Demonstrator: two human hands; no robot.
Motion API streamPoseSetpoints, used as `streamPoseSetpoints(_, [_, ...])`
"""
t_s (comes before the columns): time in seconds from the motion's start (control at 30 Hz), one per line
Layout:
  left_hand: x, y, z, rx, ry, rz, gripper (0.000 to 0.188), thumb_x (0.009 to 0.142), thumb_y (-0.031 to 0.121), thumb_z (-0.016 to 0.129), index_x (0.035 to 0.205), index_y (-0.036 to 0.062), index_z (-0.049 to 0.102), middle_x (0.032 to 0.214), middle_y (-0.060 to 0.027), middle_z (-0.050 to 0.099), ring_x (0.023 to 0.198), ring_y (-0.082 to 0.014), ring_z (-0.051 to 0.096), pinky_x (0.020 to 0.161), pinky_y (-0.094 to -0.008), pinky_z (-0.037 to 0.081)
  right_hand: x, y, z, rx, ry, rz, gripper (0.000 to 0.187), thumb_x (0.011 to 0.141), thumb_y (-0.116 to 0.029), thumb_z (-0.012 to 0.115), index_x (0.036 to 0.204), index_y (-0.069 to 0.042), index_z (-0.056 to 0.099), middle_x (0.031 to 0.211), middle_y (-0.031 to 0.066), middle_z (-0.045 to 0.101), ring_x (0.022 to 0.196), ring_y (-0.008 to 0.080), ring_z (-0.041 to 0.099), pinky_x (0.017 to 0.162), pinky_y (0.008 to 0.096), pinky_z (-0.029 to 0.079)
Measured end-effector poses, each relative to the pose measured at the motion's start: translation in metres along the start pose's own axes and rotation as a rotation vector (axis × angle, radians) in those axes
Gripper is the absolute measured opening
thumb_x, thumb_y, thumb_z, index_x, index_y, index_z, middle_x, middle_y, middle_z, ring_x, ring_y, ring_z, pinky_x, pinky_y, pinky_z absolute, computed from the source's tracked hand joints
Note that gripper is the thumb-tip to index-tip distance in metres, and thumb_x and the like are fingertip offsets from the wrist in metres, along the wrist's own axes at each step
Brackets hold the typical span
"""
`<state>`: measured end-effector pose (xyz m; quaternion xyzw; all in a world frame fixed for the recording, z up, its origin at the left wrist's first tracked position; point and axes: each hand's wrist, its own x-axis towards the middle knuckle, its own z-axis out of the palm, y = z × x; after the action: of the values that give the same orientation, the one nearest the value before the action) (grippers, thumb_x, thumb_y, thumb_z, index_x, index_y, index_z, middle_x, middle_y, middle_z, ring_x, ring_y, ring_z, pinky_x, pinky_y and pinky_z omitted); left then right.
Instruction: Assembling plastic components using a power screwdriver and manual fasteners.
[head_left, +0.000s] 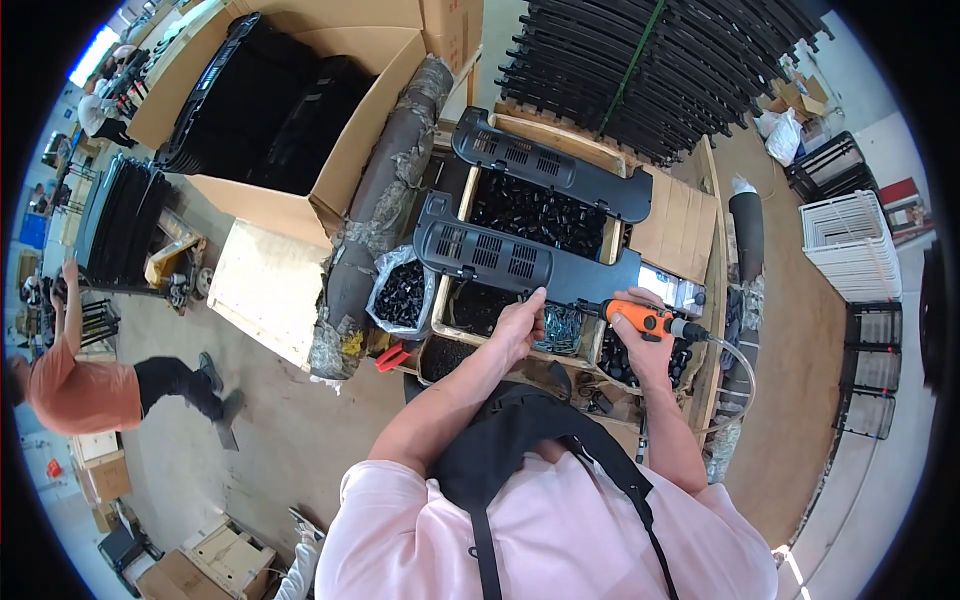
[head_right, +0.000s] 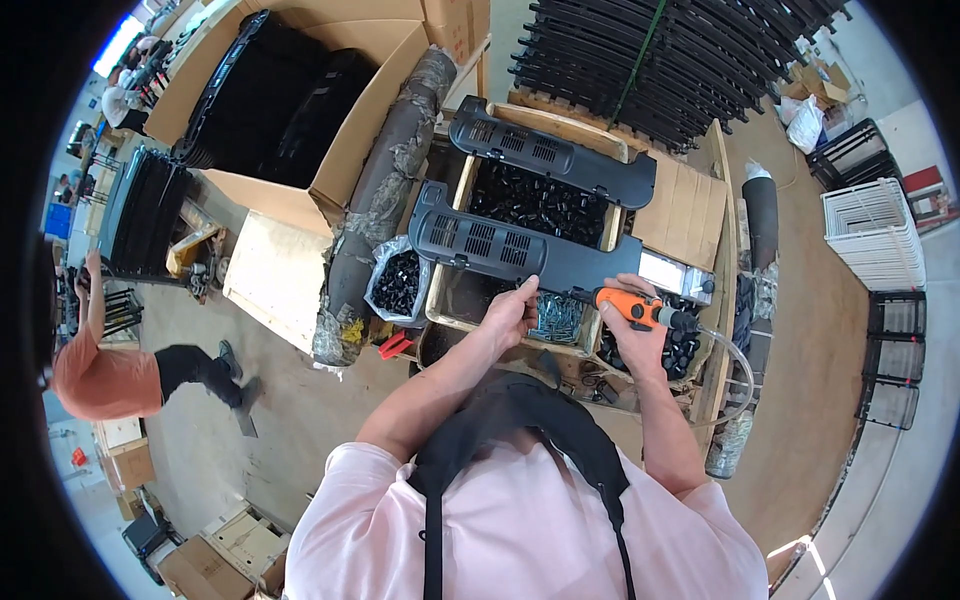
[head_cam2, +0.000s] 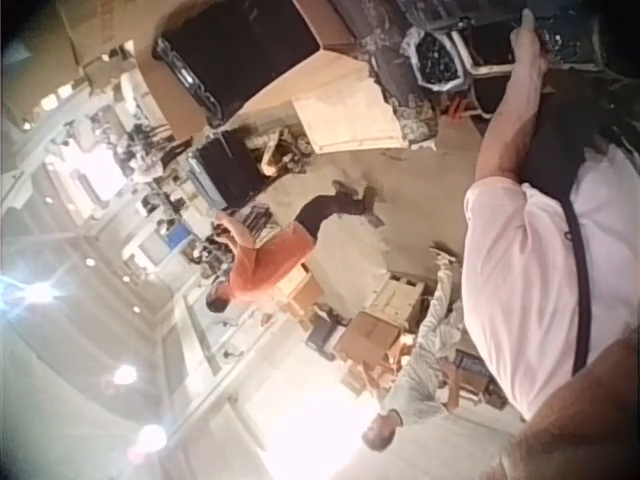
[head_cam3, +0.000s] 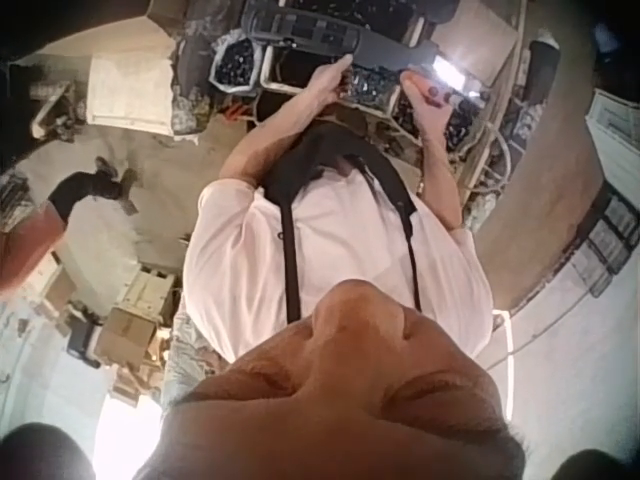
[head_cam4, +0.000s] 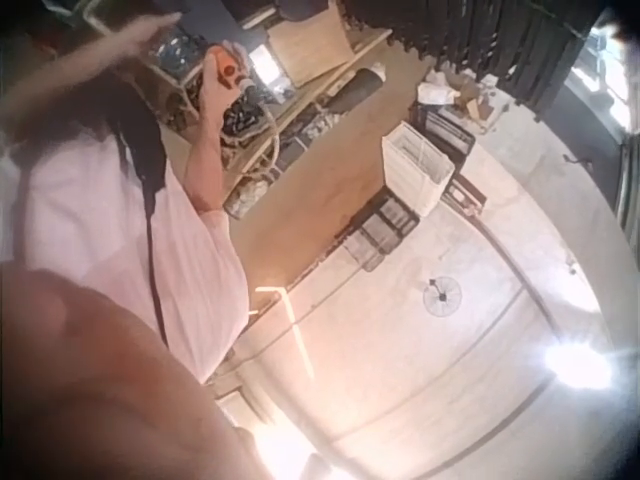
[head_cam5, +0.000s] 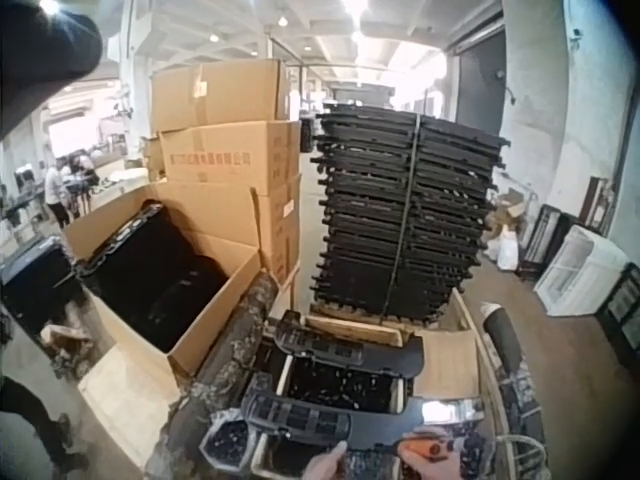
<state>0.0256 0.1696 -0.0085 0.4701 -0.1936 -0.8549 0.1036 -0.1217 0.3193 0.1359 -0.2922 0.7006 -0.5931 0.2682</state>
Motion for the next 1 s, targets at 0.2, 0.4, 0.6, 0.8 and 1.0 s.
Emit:
streamPoseSetpoints(0.2, [0.012,-0.005,0.001,0.066,0.004,0.045,0.039,0.100,0.047,0.071,0.091,0.0094,0.063,0.075,0.0013,0.056,0.062,-0.0116,0.052,0.052,-0.0284,0.044,0.007,-0.001,0.004,-0.063,-0.034,-0.002,0.049,0.086,0.001,0.077,0.132,-0.001,0.058,0.125,0.0171,0.071,0.115,0.0212,0.067,0.105,0.0367,0.053])
streamPoseSetpoints(0.4, [0.010,-0.003,0.002,0.092,-0.005,0.047,0.038,0.101,0.045,0.070,0.091,0.0094,0.062,0.075,0.0014,0.055,0.063,-0.0113,0.052,0.053,-0.0282,0.045,0.009,0.002,0.005,-0.072,-0.071,-0.023,0.049,0.087,0.000,0.077,0.132,0.000,0.058,0.125,0.0171,0.071,0.114,0.0210,0.067,0.104,0.0359,0.053])
streamPoseSetpoints(0.6, [0.012,-0.004,0.002,0.129,-0.002,0.076,0.038,0.102,0.044,0.070,0.091,0.0087,0.061,0.075,0.0010,0.055,0.062,-0.0111,0.051,0.053,-0.0280,0.044,0.015,-0.005,0.010,-0.152,-0.150,-0.026,0.048,0.088,-0.002,0.077,0.132,-0.002,0.058,0.126,0.0155,0.070,0.113,0.0197,0.067,0.103,0.0347,0.053])
streamPoseSetpoints(0.8, [0.014,-0.008,0.001,0.135,0.009,0.138,0.039,0.103,0.043,0.067,0.087,0.0078,0.061,0.073,0.0001,0.056,0.058,-0.0112,0.050,0.052,-0.0288,0.043,0.026,-0.024,0.022,-0.367,-0.297,0.017,0.041,0.089,-0.007,0.075,0.127,-0.004,0.061,0.123,0.0108,0.072,0.115,0.0176,0.066,0.103,0.0335,0.053])
streamPoseSetpoints(1.0, [0.012,-0.006,0.004,0.143,0.013,0.162,0.039,0.104,0.042,0.067,0.085,0.0074,0.060,0.072,0.0002,0.056,0.057,-0.0111,0.049,0.052,-0.0292,0.042,0.028,-0.021,0.023,-0.382,-0.315,-0.024,0.040,0.089,-0.008,0.076,0.126,-0.006,0.063,0.121,0.0084,0.072,0.109,0.0166,0.067,0.099,0.0327,0.054])
